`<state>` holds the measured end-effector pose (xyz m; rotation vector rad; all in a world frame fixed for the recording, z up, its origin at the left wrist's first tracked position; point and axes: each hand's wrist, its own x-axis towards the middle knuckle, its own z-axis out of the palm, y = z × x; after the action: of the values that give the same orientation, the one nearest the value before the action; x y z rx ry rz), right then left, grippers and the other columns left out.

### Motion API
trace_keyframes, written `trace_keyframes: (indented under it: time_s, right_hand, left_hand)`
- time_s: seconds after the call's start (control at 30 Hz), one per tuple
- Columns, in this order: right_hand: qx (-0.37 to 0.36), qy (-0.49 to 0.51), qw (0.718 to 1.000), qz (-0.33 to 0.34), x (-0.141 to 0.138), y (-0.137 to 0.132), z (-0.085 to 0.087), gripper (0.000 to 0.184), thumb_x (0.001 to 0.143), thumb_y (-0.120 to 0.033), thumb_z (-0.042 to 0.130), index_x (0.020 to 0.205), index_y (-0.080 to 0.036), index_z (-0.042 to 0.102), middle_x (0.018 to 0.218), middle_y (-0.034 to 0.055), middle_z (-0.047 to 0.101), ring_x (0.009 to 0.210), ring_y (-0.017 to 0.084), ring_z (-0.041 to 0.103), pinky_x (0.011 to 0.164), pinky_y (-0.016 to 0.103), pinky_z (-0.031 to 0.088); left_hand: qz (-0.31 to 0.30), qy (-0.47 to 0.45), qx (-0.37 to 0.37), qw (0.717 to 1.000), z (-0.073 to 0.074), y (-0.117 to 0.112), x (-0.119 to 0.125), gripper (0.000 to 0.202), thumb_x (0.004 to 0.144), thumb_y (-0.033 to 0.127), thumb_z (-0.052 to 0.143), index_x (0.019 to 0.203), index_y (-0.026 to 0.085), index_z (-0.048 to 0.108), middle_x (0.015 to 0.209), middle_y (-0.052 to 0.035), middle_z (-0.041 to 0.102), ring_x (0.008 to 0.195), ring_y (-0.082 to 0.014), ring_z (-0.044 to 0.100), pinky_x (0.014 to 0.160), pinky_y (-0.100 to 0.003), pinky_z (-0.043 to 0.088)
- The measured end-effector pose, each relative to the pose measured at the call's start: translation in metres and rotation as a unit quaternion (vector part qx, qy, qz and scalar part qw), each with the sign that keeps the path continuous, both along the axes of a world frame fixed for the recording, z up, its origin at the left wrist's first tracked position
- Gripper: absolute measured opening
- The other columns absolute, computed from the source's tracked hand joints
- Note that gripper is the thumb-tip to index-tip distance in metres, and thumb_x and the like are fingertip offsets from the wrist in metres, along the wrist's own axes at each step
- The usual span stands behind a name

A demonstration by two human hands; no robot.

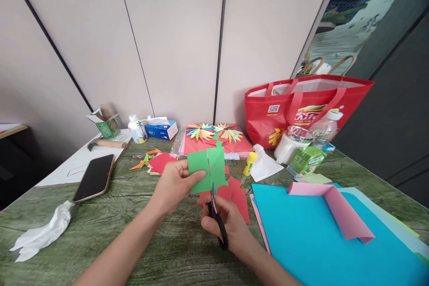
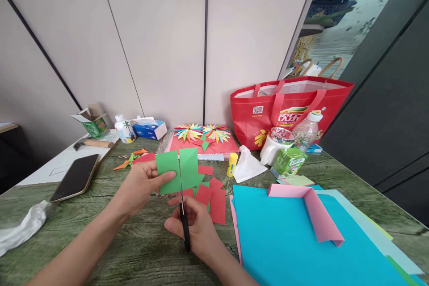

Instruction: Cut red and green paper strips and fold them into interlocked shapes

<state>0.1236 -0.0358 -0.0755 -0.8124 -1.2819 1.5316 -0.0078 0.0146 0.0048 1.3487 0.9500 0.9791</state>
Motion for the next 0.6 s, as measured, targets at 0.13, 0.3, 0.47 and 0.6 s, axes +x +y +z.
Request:
trace_keyframes:
  time_s: [0.13,0.3,0.47,0.6]
  right_hand:
    - [0.015,0.004,1.0,0.004,0.0006,0.001,-0.0026,0.043,0.064,-0.046,0.069,0.092,-0.017,0.053,0.065,-0.0028,0.044,0.057,0.01,0.038,0.053,0.022,0.03]
    - [0.024,0.01,1.0,-0.002,0.001,0.0013,-0.0046,0.04,0.066,-0.044,0.068,0.091,-0.016,0.053,0.064,-0.0029,0.043,0.056,0.009,0.036,0.052,0.022,0.029]
    - [0.024,0.015,1.0,-0.002,0.0008,0.001,-0.0051,0.038,0.067,-0.042,0.068,0.091,-0.016,0.054,0.064,-0.0032,0.043,0.056,0.009,0.036,0.052,0.021,0.029]
    - [0.023,0.012,1.0,-0.006,0.0007,0.0008,-0.0043,0.038,0.067,-0.042,0.068,0.091,-0.016,0.054,0.063,-0.0033,0.043,0.055,0.009,0.036,0.051,0.021,0.029]
  left_hand:
    - [-0.005,0.002,0.003,1.0,-0.0008,0.0015,-0.0008,0.017,0.069,0.021,0.065,0.084,0.014,0.063,0.069,-0.0011,0.07,0.055,-0.011,0.061,0.05,-0.02,0.046]
    - [-0.018,-0.01,0.006,1.0,-0.0033,0.0035,-0.0022,0.019,0.069,0.022,0.065,0.086,0.013,0.062,0.073,-0.0026,0.071,0.058,-0.0117,0.061,0.05,-0.02,0.046]
    - [-0.026,-0.022,0.012,0.999,-0.0039,0.0041,-0.0022,0.017,0.07,0.021,0.064,0.085,0.013,0.062,0.073,-0.0023,0.07,0.057,-0.0106,0.061,0.048,-0.018,0.044]
    - [-0.027,-0.028,0.016,0.999,-0.0033,0.0038,-0.0018,0.015,0.07,0.02,0.065,0.082,0.013,0.062,0.067,-0.0004,0.069,0.057,-0.0107,0.061,0.049,-0.018,0.044]
